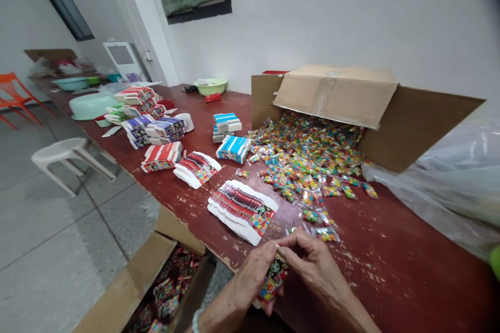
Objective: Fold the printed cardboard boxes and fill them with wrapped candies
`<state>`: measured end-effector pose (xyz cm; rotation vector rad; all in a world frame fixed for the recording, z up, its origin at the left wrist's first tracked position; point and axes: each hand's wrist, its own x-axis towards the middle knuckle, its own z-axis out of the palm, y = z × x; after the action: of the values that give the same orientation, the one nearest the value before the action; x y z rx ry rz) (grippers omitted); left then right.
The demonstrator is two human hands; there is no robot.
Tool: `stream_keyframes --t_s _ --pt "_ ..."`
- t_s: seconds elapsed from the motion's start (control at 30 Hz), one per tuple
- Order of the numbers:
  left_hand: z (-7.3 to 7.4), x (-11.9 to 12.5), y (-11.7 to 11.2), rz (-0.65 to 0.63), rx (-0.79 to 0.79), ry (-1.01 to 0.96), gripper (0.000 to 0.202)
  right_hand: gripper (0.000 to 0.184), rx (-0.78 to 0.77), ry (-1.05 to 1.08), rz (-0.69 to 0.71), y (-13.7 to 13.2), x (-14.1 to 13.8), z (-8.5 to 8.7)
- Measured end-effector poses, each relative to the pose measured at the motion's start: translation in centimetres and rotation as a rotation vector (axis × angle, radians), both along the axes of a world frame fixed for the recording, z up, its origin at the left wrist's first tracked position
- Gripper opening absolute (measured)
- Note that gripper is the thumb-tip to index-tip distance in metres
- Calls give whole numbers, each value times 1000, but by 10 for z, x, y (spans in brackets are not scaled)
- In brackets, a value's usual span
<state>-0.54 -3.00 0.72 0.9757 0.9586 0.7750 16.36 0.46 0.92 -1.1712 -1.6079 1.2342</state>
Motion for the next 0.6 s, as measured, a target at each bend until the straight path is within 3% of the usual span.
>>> stream_keyframes --t_s 0.13,0.23,0.37,0.5,0.6 --pt "-9 4 3 70 -54 -44 73 37 -53 110 67 -8 -3 -2" --pt "-20 11 2 158 -177 -220 72 35 48 120 57 -15 -6 -11" --pt "-37 21 -3 192 -125 -440 61 34 131 46 52 -20 -7 -17" --pt "-52 15 -12 37 -23 -433 65 32 116 -50 102 -14 20 -15" --pt "-55 -7 -20 -103 -113 -286 65 43 244 -262 -155 1 62 -30"
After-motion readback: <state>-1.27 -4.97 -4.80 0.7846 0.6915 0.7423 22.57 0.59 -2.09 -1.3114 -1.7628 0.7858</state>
